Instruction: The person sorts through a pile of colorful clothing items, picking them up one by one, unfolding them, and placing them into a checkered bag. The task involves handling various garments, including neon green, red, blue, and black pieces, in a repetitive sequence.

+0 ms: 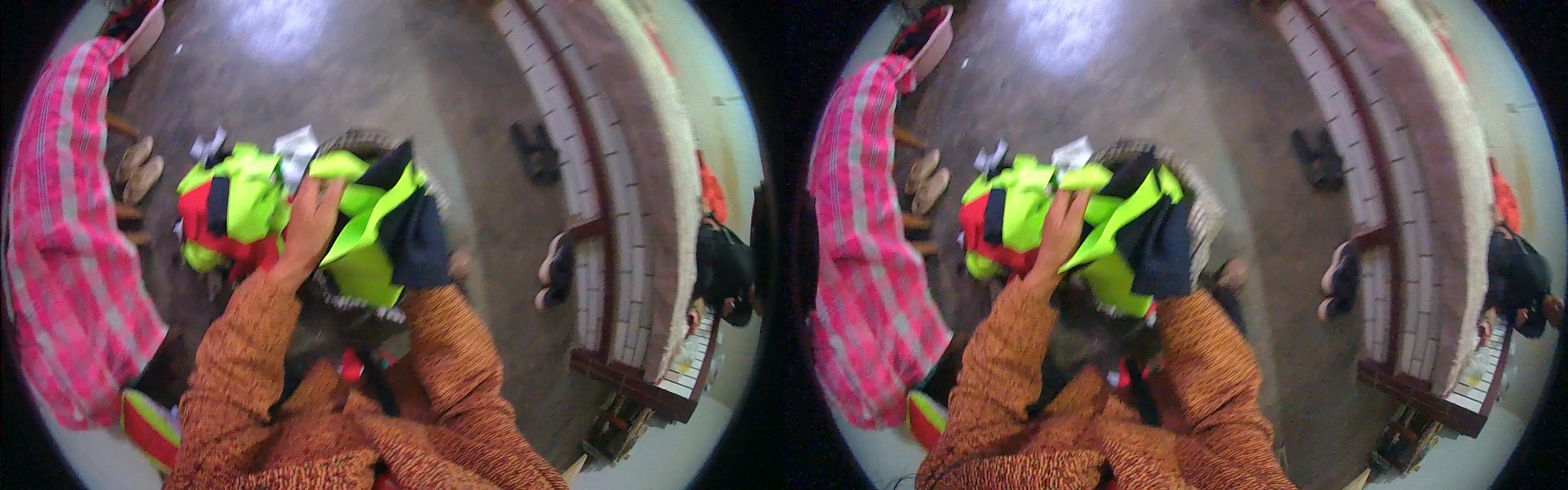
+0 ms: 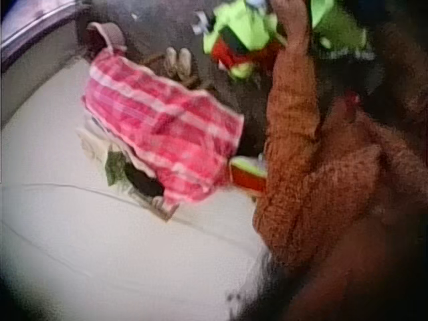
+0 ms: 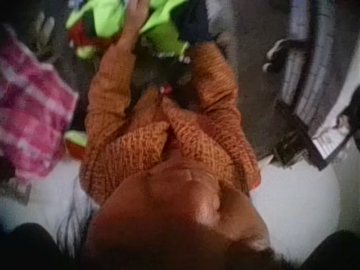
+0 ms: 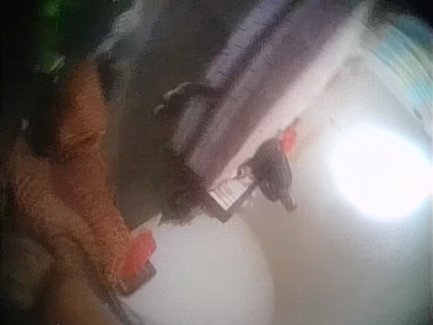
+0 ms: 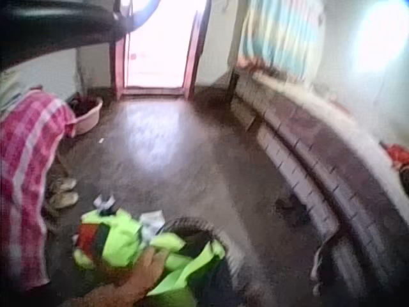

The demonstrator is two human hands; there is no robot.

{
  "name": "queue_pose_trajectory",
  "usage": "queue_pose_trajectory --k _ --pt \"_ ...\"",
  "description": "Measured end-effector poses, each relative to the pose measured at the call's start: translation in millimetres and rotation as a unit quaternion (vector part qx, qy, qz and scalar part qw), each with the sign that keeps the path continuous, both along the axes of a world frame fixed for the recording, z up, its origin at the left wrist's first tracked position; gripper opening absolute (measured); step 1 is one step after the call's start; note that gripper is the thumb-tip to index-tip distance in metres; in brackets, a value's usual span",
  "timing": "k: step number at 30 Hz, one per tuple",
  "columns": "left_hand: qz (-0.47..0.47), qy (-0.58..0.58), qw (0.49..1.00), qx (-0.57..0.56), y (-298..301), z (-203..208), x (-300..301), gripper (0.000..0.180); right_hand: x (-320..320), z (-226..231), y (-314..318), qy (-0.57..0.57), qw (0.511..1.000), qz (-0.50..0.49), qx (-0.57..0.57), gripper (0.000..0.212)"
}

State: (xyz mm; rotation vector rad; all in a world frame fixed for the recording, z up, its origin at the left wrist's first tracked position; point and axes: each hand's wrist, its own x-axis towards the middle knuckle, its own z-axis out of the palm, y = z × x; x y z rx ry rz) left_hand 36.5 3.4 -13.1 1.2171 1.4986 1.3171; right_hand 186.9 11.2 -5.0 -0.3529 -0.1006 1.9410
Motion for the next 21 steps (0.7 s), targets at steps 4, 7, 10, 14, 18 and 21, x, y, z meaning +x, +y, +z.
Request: queue_pose_trajectory --k 4,7,10,14,18,21 --pt "0.074 0.174 0.973 0.134 -0.1 7.4 -0.3 0.04 15.0 -2.4 -6.3 -0.473 0.838 -0.095 0.254 0.039" --pt "0.04 0.219 0.961 0.164 -3.3 27.2 3.3 0.029 9.3 35.4 -8.8 -0.405 0.895 -0.084 0.164 0.042" --pt "-0.113 0.02 0.993 0.038 -6.5 20.8 -0.4 0.023 9.5 25.3 -7.2 -0.408 0.874 -0.098 0.245 0.052" --pt "-0.179 -0.107 0.975 -0.076 -13.4 2.6 5.2 0.035 15.4 -4.9 -14.5 -0.352 0.922 -0.06 0.148 0.04" --pt "-0.233 -0.198 0.947 -0.095 -11.5 23.1 5.4 0.067 6.5 -12.4 -15.8 -0.347 0.935 -0.077 0.011 0.036" --pt "-0.229 -0.061 0.963 -0.128 -16.5 26.8 9.6 0.08 0.7 -16.3 -18.2 -0.447 0.887 -0.064 0.092 0.042"
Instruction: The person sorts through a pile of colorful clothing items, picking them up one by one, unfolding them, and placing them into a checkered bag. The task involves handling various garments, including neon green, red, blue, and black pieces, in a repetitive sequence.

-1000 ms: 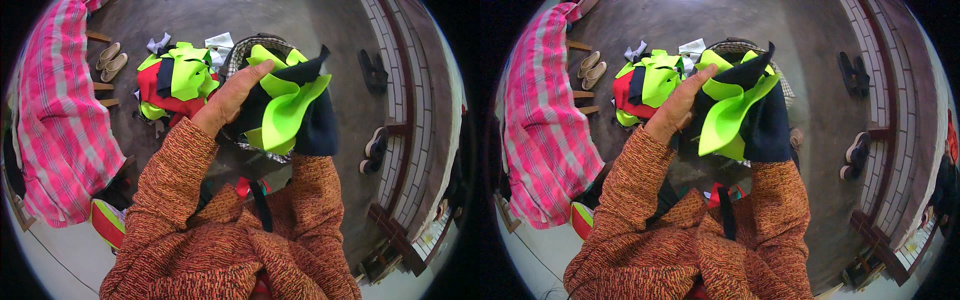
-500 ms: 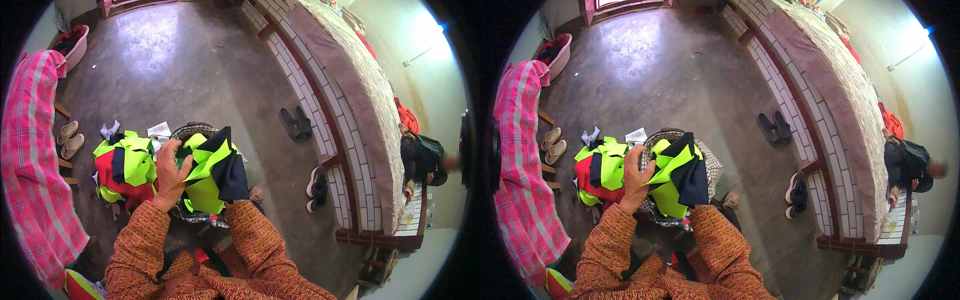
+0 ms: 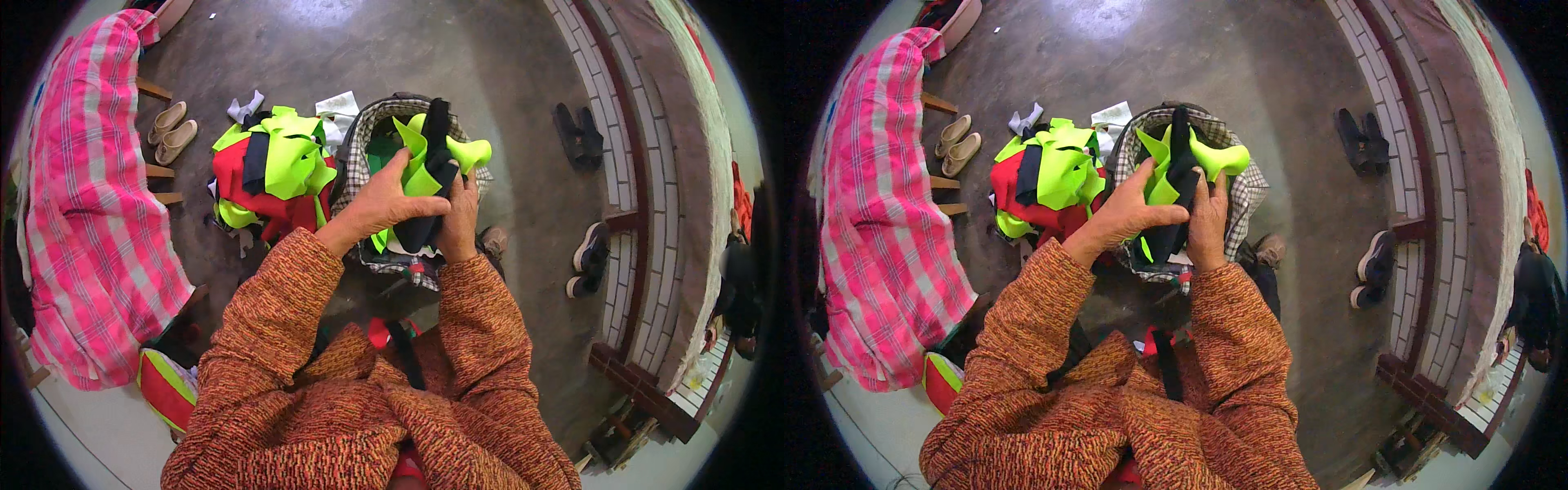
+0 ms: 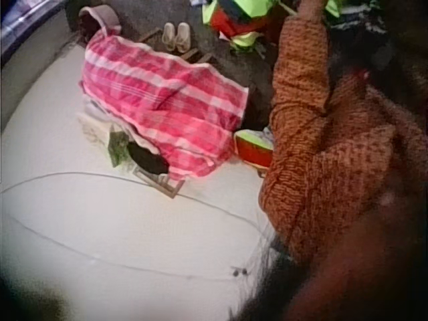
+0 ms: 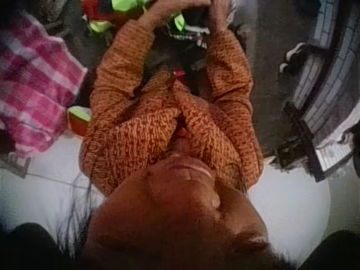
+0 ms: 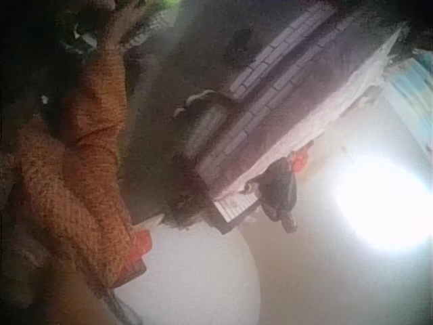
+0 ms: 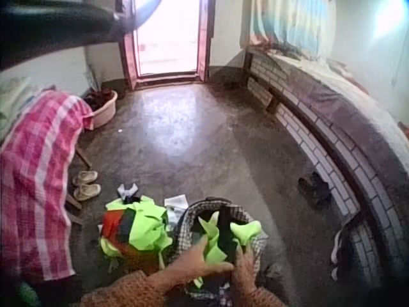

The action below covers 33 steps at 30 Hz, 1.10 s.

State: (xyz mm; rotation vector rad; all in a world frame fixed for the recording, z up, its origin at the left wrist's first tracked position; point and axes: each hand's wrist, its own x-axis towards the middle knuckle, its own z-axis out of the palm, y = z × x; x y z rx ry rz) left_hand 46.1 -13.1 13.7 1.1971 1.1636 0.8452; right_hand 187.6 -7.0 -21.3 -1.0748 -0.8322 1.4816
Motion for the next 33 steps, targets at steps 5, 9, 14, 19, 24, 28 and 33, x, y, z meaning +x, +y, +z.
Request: queue_pose_trajectory --k 5,9,14,19,24,28,33 --pt "0.062 0.042 0.997 -0.02 5.2 -28.2 -0.7 0.07 -2.8 1.7 1.3 0.158 0.984 0.065 -0.05 0.045" --pt "0.097 -0.128 0.982 -0.1 7.9 -31.9 -4.3 0.052 6.4 6.4 7.8 0.159 0.984 0.058 -0.049 0.039" --pt "0.136 -0.211 0.953 -0.17 10.5 -8.1 -17.3 0.033 17.0 8.8 15.1 0.18 0.974 -0.044 -0.129 0.031" --pt "0.17 -0.205 0.949 -0.168 16.9 -10.8 -35.6 0.029 27.3 11.5 17.8 0.26 0.953 -0.016 -0.154 0.039" --pt "0.19 -0.225 0.944 -0.15 17.0 -12.3 -36.4 0.028 32.5 13.3 18.5 0.338 0.935 0.017 -0.108 0.044" --pt "0.187 -0.176 0.956 -0.145 15.9 -17.0 -33.8 0.027 32.5 16.8 16.5 0.374 0.917 0.105 -0.09 0.047" --pt "0.137 -0.27 0.932 -0.2 13.9 -6.7 -25.3 0.03 17.1 24.0 7.7 0.192 0.956 0.122 -0.186 0.046"
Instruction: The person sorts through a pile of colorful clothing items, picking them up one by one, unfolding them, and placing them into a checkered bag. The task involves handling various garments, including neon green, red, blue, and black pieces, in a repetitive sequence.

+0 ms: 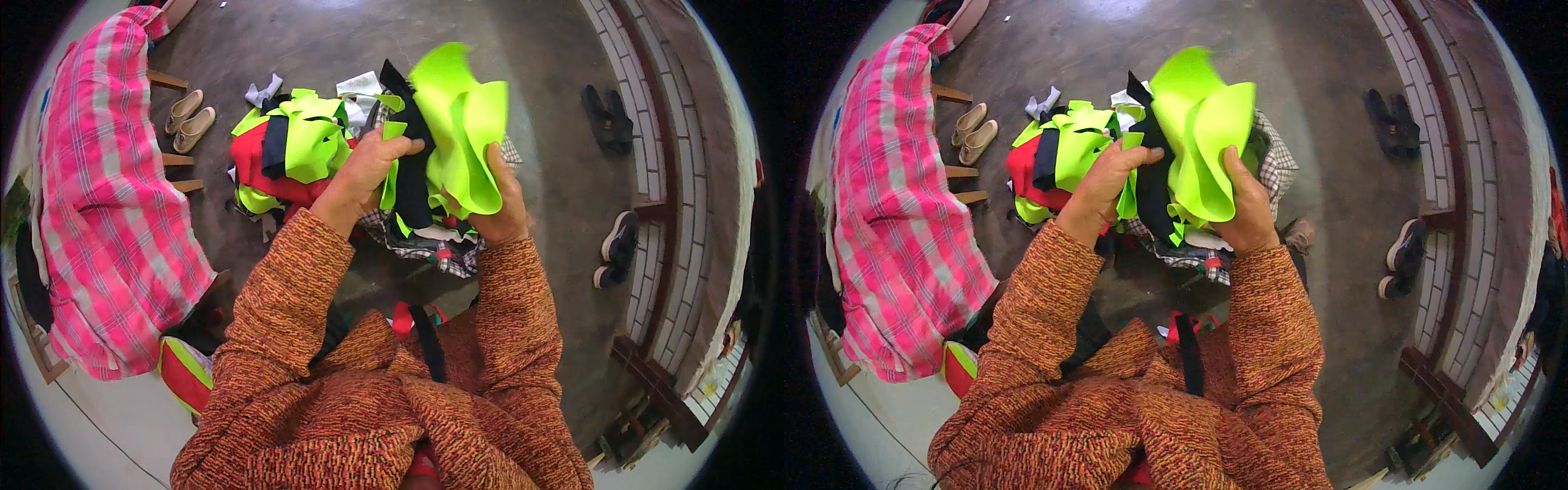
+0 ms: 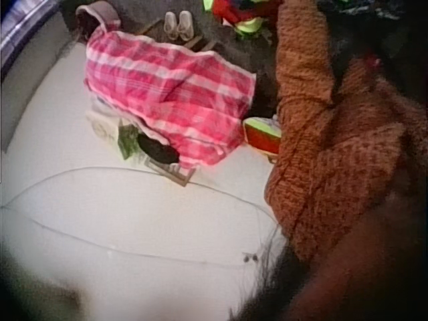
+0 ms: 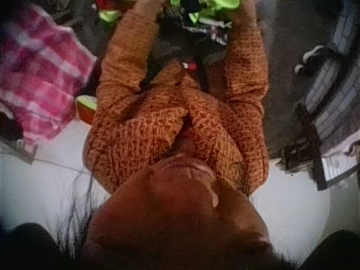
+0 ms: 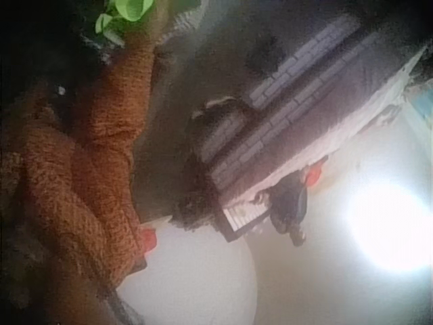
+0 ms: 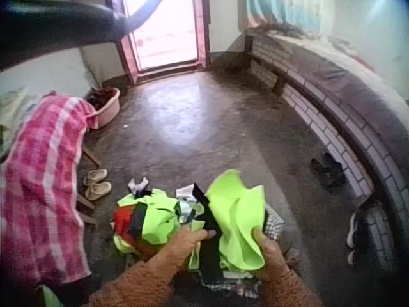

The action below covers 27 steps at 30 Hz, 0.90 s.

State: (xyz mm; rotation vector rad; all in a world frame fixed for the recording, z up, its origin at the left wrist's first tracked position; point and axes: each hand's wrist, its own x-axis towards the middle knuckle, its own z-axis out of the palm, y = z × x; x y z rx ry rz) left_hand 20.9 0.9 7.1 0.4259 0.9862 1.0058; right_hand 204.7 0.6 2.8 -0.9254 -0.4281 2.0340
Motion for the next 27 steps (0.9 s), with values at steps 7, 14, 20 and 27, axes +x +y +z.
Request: queue_pose_trajectory --k 7,14,20,27 --pt "0.068 -0.202 0.977 0.016 -3.5 10.3 13.1 0.043 3.0 1.4 5.1 0.012 0.992 0.123 0.024 0.036" --pt "0.141 -0.022 0.987 0.068 -1.6 -7.8 9.3 0.033 -7.9 -3.1 -0.7 -0.129 0.977 0.139 0.098 0.033" --pt "0.199 0.043 0.97 0.137 2.3 -5.2 4.7 0.031 -7.7 -15.1 8.0 -0.328 0.925 -0.013 0.193 0.032" --pt "0.134 0.038 0.978 0.157 -2.4 -2.9 10.0 0.036 -18.2 -22.0 4.0 -0.339 0.906 -0.057 0.246 0.055"
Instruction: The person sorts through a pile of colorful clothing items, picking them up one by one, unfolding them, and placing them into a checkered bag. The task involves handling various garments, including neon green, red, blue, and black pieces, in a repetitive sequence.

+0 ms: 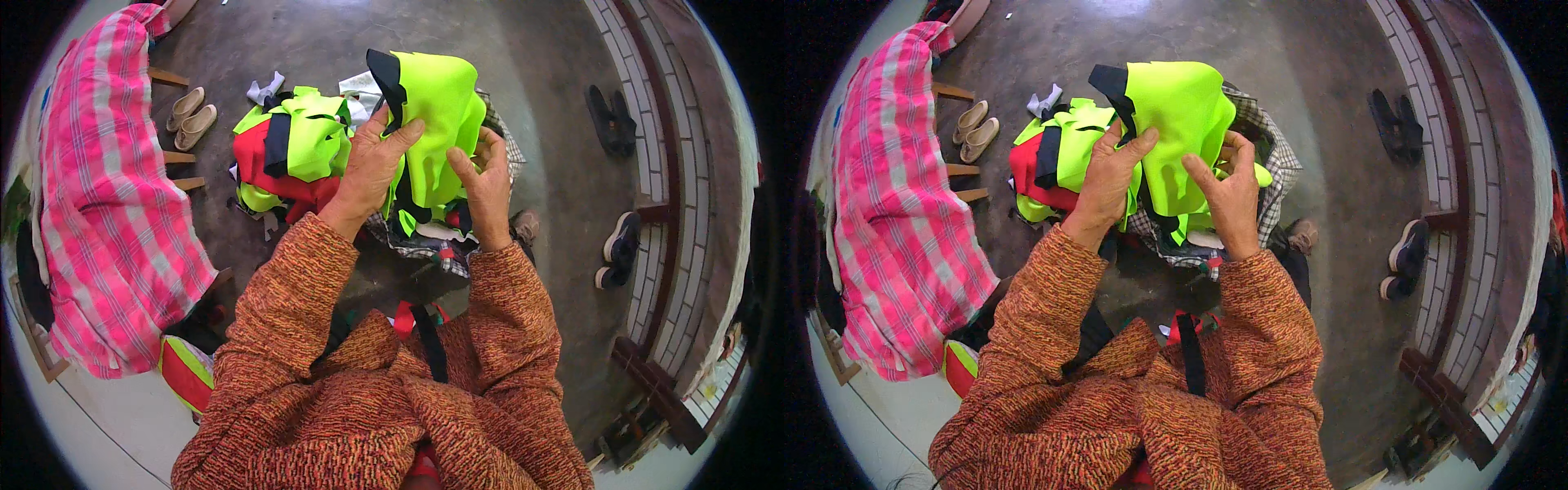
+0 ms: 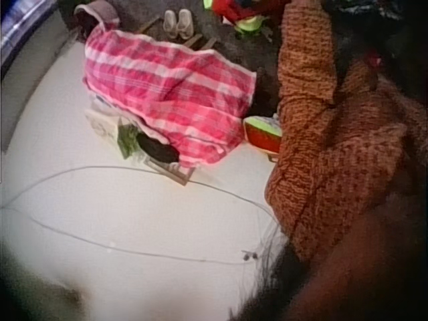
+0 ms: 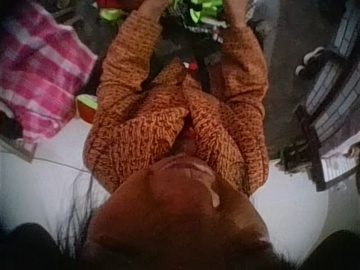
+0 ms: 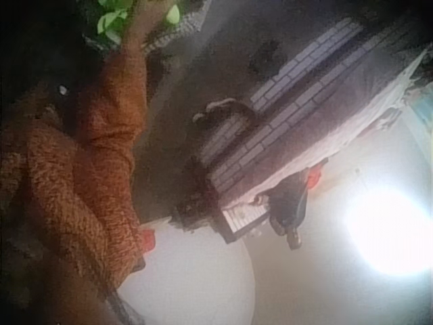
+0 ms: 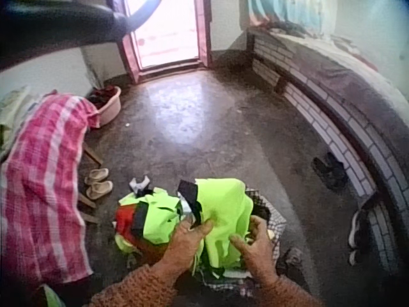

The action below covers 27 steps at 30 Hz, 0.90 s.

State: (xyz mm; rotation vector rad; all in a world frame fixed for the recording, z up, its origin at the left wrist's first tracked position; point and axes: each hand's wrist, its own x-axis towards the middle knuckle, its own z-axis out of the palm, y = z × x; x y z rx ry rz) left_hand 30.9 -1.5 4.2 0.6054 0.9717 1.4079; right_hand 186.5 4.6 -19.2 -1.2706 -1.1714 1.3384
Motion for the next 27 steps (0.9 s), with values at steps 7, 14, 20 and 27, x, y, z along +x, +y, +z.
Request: queue_pose_trajectory --k 7,14,20,27 --pt "-0.015 -0.036 0.999 -0.028 1.4 5.8 -13.8 0.035 7.3 7.5 3.7 0.25 0.96 -0.015 -0.123 0.028" --pt "0.047 -0.016 0.998 -0.032 5.7 6.7 -19.3 0.032 9.0 9.1 6.7 0.291 0.951 -0.099 -0.022 0.024" --pt "0.076 0.058 0.994 -0.048 9.9 9.8 -27.7 0.038 20.6 5.2 14.8 0.29 0.944 -0.16 -0.003 0.017" --pt "0.116 0.028 0.991 -0.067 11.0 12.3 -33.9 0.059 31.9 6.8 18.9 0.206 0.94 -0.267 0.047 0.015"
